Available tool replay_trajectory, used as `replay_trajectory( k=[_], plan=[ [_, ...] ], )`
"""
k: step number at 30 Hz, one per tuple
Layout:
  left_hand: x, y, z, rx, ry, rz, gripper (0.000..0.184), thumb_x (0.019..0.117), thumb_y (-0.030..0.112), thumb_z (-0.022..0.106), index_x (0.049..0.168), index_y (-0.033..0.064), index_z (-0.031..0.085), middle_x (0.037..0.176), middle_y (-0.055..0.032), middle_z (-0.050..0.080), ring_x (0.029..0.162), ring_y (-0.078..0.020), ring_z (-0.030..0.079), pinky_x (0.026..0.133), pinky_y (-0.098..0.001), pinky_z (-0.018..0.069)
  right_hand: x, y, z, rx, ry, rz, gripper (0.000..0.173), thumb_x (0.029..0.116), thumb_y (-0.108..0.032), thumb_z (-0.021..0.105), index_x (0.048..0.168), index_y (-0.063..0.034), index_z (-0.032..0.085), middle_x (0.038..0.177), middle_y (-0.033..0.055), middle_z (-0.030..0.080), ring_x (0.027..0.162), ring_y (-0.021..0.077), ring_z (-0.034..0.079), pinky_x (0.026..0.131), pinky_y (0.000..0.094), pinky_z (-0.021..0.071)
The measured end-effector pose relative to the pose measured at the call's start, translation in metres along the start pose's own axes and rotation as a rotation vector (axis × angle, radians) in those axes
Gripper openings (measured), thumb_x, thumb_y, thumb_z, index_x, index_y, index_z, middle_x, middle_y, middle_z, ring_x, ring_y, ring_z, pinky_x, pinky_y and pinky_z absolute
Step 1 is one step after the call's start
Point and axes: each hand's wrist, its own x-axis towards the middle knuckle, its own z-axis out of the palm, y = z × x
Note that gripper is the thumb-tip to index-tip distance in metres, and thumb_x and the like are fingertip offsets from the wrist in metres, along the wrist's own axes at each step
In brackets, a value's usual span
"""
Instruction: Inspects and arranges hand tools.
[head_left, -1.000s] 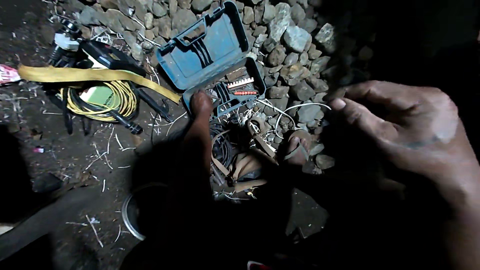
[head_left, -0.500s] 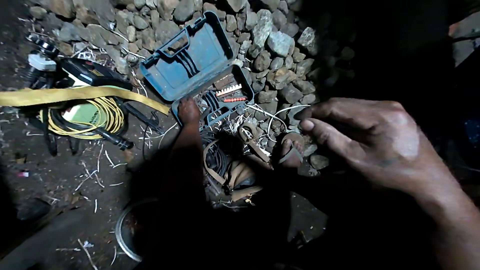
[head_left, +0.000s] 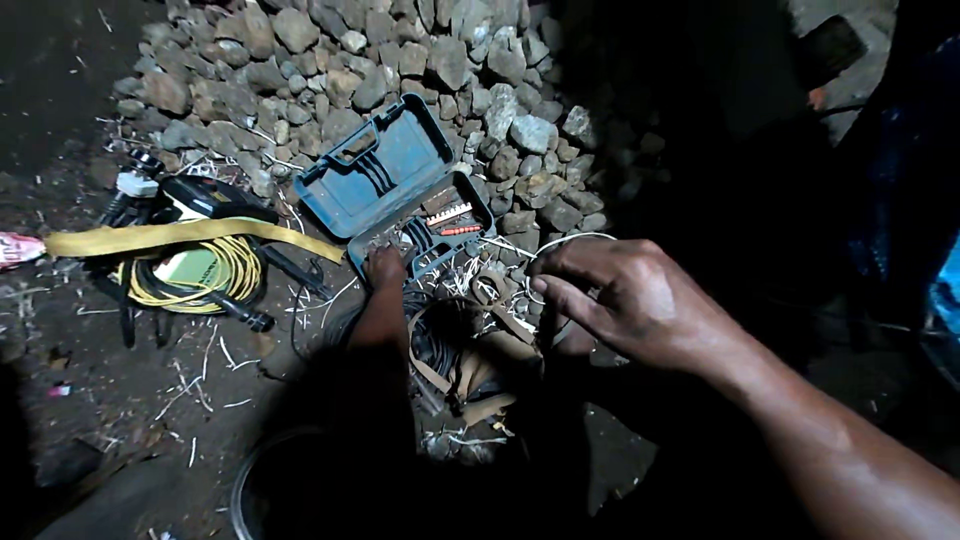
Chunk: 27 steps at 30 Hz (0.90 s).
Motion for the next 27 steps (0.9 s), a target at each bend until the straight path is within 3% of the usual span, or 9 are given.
replay_trajectory(
  k=[2,7,10,12,17,20,23,27],
  plan=[
    [0.005,-0.002,-0.004,0.013,-0.074,-0.027,0.037,0.0890,0.012,0.071,0.124,0.0000,0.067,0.135,-0.0236,0.061,0.130,-0.0443,0.054,0.103,-0.0661,0.0439,0.003,-0.001,-0.002,0.001,-0.017,-0.005,0.027,0.1033,-0.037,0.056,0.103,-0.0192,0.076,0.089,-0.0092,0.070,0.077,0.0003,0.065,0.069,0.0249,0.0569],
    [-0.014,-0.008,-0.038,-0.158,0.033,-0.083,0.039,0.0997,0.014,0.054,0.137,0.0047,0.061,0.140,-0.0246,0.058,0.133,-0.0443,0.052,0.106,-0.0662,0.0424,0.013,-0.006,-0.003,0.032,0.000,-0.020,0.026,0.1033,-0.035,0.055,0.104,-0.0193,0.076,0.087,-0.0088,0.069,0.074,0.0008,0.064,0.067,0.0248,0.0559],
    [-0.034,-0.015,-0.076,-0.409,0.018,-0.104,0.034,0.1017,0.020,0.056,0.130,0.0019,0.063,0.125,-0.0251,0.066,0.120,-0.0435,0.062,0.101,-0.0655,0.0484,0.019,-0.013,0.003,0.040,0.012,-0.023,0.024,0.1040,-0.033,0.055,0.101,-0.0196,0.075,0.084,-0.0075,0.069,0.072,0.0040,0.064,0.064,0.0294,0.0548],
    [-0.063,-0.016,-0.107,-0.644,0.036,-0.062,0.035,0.1017,0.024,0.060,0.128,0.0008,0.060,0.115,-0.0224,0.068,0.107,-0.0382,0.067,0.095,-0.0608,0.0529,0.022,-0.018,0.007,0.048,0.015,-0.006,0.025,0.1047,-0.033,0.055,0.102,-0.0197,0.075,0.085,-0.0060,0.070,0.073,0.0068,0.065,0.065,0.0334,0.0552],
    [-0.172,0.001,-0.189,-1.109,0.132,0.153,0.027,0.0992,0.021,0.068,0.116,0.0020,0.061,0.095,-0.0089,0.071,0.077,-0.0170,0.070,0.071,-0.0355,0.0608,0.023,-0.037,0.030,0.093,0.043,0.002,0.025,0.1057,-0.032,0.055,0.101,-0.0179,0.075,0.084,-0.0023,0.071,0.075,0.0126,0.067,0.068,0.0416,0.0565],
    [-0.245,0.010,-0.225,-1.220,0.192,0.240,0.019,0.0989,0.016,0.068,0.111,0.0020,0.064,0.089,-0.0082,0.073,0.073,-0.0175,0.072,0.068,-0.0331,0.0623,0.014,-0.059,0.041,0.201,-0.034,-0.012,0.029,0.1065,-0.036,0.054,0.117,-0.0181,0.075,0.099,-0.0004,0.075,0.086,0.0142,0.071,0.080,0.0447,0.0596],
    [-0.305,0.006,-0.231,-1.224,0.255,0.317,0.017,0.0995,0.016,0.068,0.113,0.0062,0.064,0.091,-0.0093,0.072,0.074,-0.0195,0.071,0.067,-0.0343,0.0628,-0.001,-0.087,0.053,0.305,-0.096,-0.071,0.028,0.1042,-0.038,0.060,0.122,-0.0202,0.072,0.093,-0.0027,0.074,0.076,0.0104,0.069,0.071,0.0396,0.0604],
    [-0.331,-0.005,-0.215,-1.303,0.407,0.358,0.014,0.0999,0.014,0.067,0.109,0.0037,0.064,0.092,-0.0085,0.071,0.076,-0.0185,0.071,0.071,-0.0344,0.0628,-0.020,-0.109,0.060,0.409,-0.127,-0.091,0.020,0.1034,-0.029,0.063,0.119,-0.0208,0.073,0.094,-0.0055,0.075,0.074,0.0059,0.069,0.070,0.0321,0.0610]
  ],
)
